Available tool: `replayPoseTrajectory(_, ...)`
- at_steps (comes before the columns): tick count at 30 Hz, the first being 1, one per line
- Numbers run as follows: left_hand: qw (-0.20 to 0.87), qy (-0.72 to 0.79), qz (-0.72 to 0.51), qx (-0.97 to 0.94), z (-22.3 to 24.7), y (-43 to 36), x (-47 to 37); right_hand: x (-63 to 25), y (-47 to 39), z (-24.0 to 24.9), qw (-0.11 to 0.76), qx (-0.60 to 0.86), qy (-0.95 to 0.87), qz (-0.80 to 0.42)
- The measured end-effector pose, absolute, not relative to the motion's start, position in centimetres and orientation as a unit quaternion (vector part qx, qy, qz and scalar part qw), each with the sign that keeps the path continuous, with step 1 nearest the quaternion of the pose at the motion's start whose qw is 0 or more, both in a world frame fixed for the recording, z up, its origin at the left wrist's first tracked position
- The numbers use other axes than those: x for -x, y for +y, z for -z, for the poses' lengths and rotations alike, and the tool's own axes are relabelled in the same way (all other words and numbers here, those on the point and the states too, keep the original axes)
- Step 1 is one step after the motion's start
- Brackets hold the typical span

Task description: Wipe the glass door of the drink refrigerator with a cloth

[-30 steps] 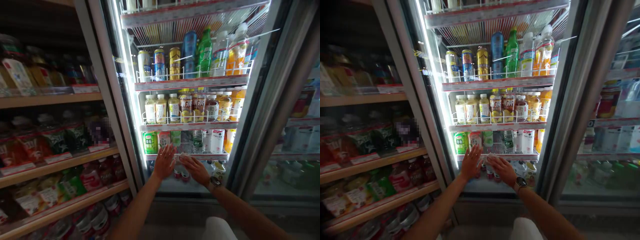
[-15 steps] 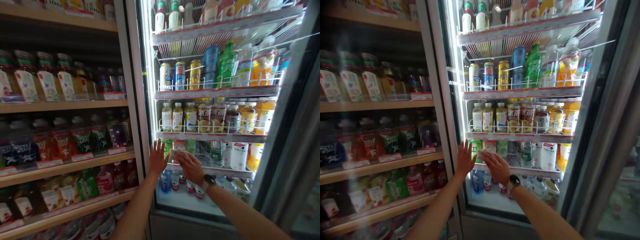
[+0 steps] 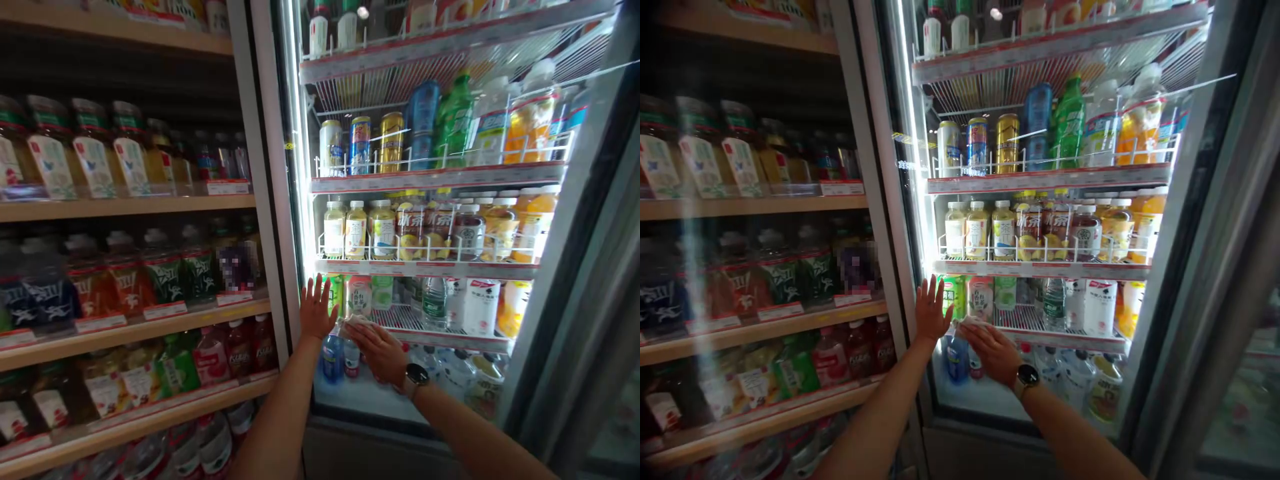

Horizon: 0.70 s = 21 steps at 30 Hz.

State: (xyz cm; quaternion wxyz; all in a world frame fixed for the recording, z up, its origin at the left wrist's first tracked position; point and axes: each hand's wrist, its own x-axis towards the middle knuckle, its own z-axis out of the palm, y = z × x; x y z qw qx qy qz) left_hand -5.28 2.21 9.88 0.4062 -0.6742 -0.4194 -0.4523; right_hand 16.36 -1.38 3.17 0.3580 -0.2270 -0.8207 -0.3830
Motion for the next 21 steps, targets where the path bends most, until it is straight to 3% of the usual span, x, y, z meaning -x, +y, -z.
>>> replayPoseTrajectory(12, 0.413, -0.427, 0.449, 0.668, -9.9, 2.1, 5.2, -17.2, -3.5, 3.5, 0.421, 0.281, -0.796, 0.332)
replayPoseTrajectory(16, 0.425, -0.422, 0.452, 0.661, -10.2, 2.2, 5.3, -19.4, -3.8, 2.2, 0.442, 0.295, -0.788, 0.310)
replayPoseTrajectory(21, 0.401, -0.440, 0.465, 0.656, -10.4, 1.4, 3.5, -24.6, -2.9, -0.9, 0.579, 0.412, -0.624, 0.326)
